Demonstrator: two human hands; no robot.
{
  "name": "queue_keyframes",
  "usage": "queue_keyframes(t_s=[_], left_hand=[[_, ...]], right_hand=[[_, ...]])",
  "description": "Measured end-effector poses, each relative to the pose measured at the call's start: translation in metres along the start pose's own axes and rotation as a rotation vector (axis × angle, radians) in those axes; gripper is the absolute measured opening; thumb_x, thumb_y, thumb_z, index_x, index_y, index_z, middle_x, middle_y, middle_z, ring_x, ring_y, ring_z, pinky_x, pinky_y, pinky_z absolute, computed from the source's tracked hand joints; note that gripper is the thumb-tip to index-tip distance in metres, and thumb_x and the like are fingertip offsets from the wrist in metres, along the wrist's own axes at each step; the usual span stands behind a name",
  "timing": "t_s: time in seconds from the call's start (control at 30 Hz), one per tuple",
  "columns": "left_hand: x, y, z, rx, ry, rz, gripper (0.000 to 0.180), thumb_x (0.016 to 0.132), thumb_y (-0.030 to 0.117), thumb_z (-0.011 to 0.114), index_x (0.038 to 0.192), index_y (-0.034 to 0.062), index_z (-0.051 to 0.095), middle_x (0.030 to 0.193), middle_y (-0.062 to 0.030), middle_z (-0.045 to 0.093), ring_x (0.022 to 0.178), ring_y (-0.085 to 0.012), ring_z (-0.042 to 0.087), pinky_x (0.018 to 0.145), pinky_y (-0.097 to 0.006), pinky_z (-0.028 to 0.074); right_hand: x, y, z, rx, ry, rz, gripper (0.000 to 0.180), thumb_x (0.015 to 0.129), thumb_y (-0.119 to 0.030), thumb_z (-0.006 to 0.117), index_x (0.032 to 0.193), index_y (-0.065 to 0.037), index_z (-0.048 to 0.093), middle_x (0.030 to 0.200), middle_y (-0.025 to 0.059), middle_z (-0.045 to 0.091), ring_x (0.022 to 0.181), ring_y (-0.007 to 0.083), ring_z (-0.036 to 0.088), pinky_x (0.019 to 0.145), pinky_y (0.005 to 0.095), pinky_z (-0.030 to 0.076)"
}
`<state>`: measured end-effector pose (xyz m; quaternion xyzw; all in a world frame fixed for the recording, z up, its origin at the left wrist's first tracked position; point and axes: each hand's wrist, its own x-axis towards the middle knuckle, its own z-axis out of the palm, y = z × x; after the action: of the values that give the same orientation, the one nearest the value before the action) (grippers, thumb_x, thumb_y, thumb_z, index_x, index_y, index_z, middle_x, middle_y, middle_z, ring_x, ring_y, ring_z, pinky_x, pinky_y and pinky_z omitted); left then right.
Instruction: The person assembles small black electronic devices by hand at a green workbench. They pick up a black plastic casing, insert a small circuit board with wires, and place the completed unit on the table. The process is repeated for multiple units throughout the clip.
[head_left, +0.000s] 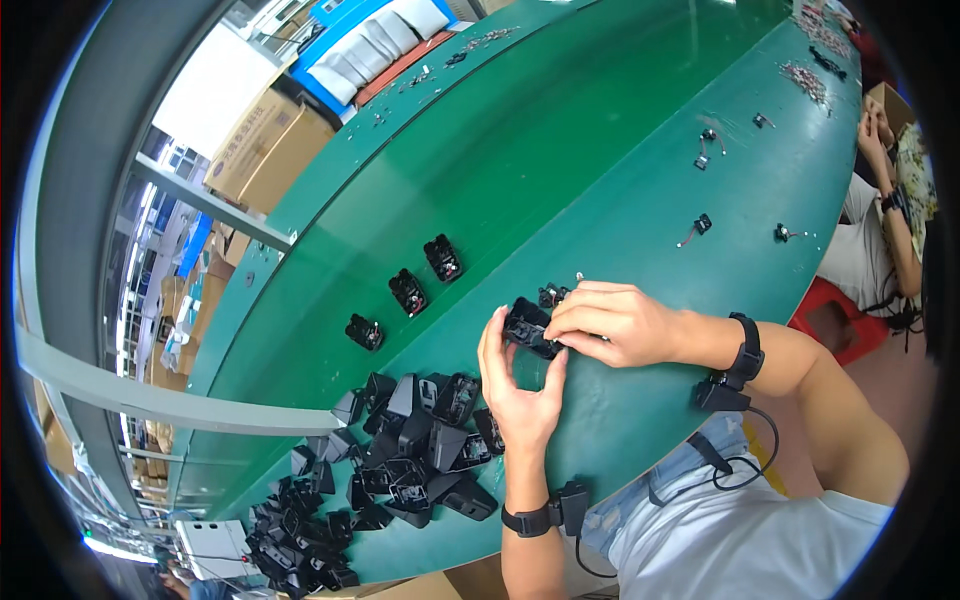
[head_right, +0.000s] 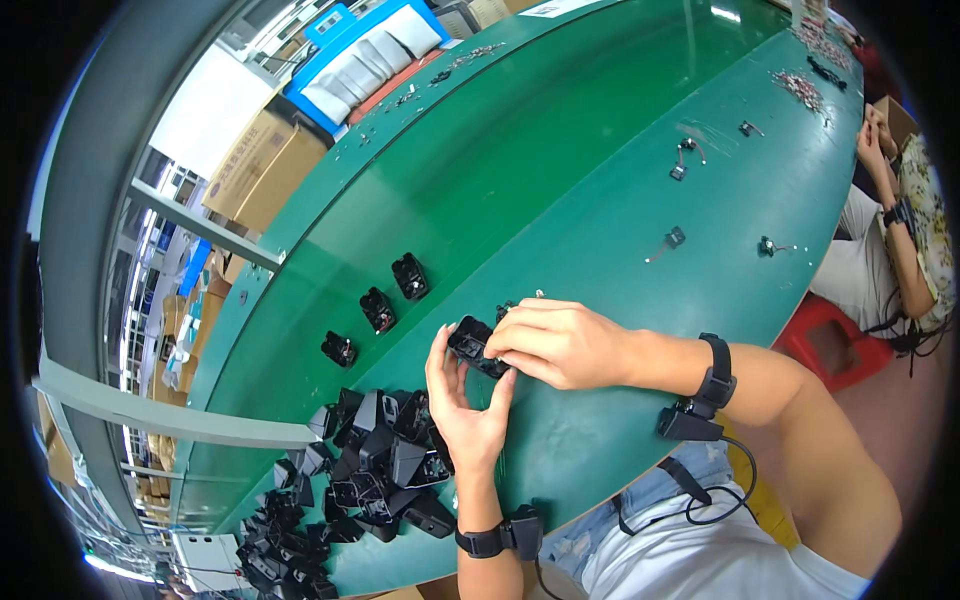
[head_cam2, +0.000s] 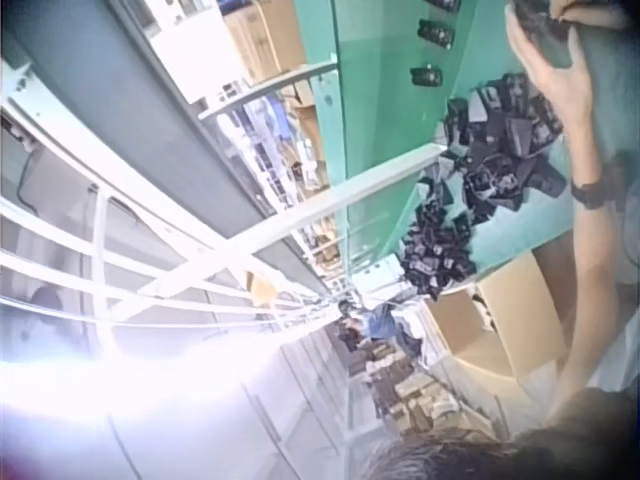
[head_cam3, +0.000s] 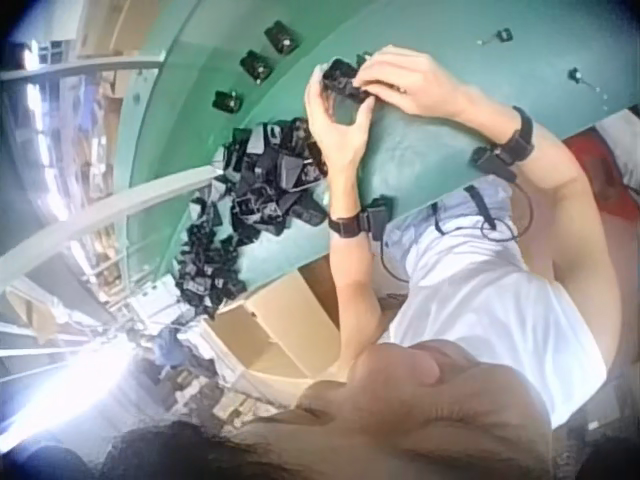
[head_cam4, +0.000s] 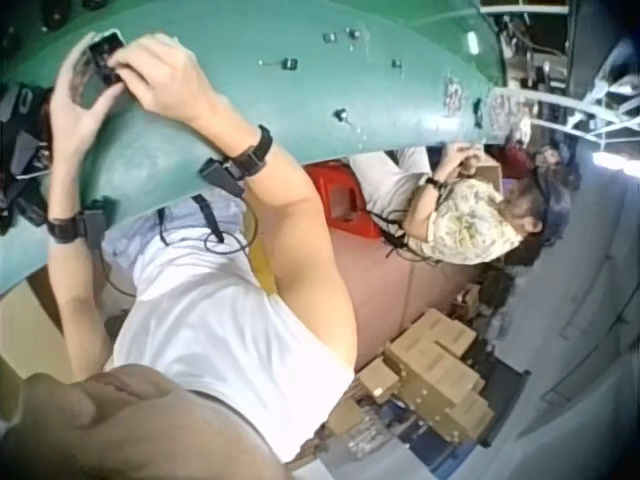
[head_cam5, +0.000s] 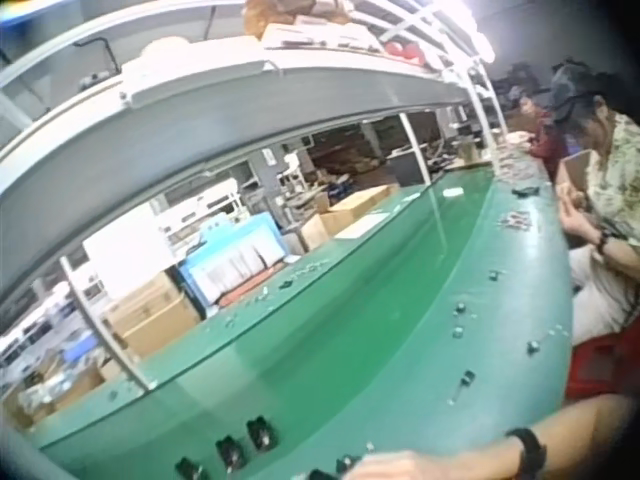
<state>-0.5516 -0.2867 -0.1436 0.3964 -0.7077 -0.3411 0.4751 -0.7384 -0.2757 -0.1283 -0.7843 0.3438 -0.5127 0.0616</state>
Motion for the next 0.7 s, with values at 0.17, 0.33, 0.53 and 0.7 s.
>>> queue_keyframes(t_s=[0.17,0.33,0.53,0.7], left_hand=[[0.002,-0.001,0.002,0.003,-0.036,0.003,0.081,0.072,0.002,0.082,0.144,0.0018,0.044,0.139,-0.0139,0.051,0.127,-0.0262,0.053,0.102,-0.039,0.048],[-0.005,-0.002,-0.002,-0.023,-0.05,0.06,0.08,0.075,0.018,0.081,0.144,0.0006,0.044,0.143,-0.0191,0.048,0.13,-0.0318,0.05,0.101,-0.039,0.048],[-0.012,-0.016,-0.002,-0.157,-0.013,0.074,0.094,0.064,0.009,0.078,0.147,-0.0033,0.034,0.137,-0.021,0.047,0.123,-0.0375,0.051,0.099,-0.041,0.047],[-0.009,-0.028,0.01,-0.138,-0.02,0.105,0.097,0.059,0.011,0.079,0.145,-0.0044,0.036,0.13,-0.0219,0.048,0.118,-0.0405,0.051,0.101,-0.042,0.044]], right_hand=[[0.004,0.001,0.001,-0.109,-0.062,-0.042,0.02,0.081,-0.003,0.072,0.1,-0.003,0.069,0.098,0.0087,0.068,0.087,0.0266,0.066,0.077,0.0374,0.055],[0.007,-0.015,-0.006,-0.21,-0.155,-0.067,0.021,0.077,-0.001,0.069,0.097,-0.005,0.067,0.093,0.0112,0.068,0.084,0.0303,0.065,0.071,0.0403,0.051],[-0.03,0.013,-0.004,-0.202,-0.156,0.029,0.017,0.084,0.01,0.06,0.099,0.003,0.057,0.098,0.0177,0.06,0.089,0.0341,0.058,0.08,0.0391,0.047],[-0.028,0.009,-0.01,-0.119,-0.198,0.13,0.019,0.084,0.011,0.06,0.101,0.003,0.056,0.097,0.0176,0.059,0.088,0.034,0.056,0.081,0.0394,0.046]])
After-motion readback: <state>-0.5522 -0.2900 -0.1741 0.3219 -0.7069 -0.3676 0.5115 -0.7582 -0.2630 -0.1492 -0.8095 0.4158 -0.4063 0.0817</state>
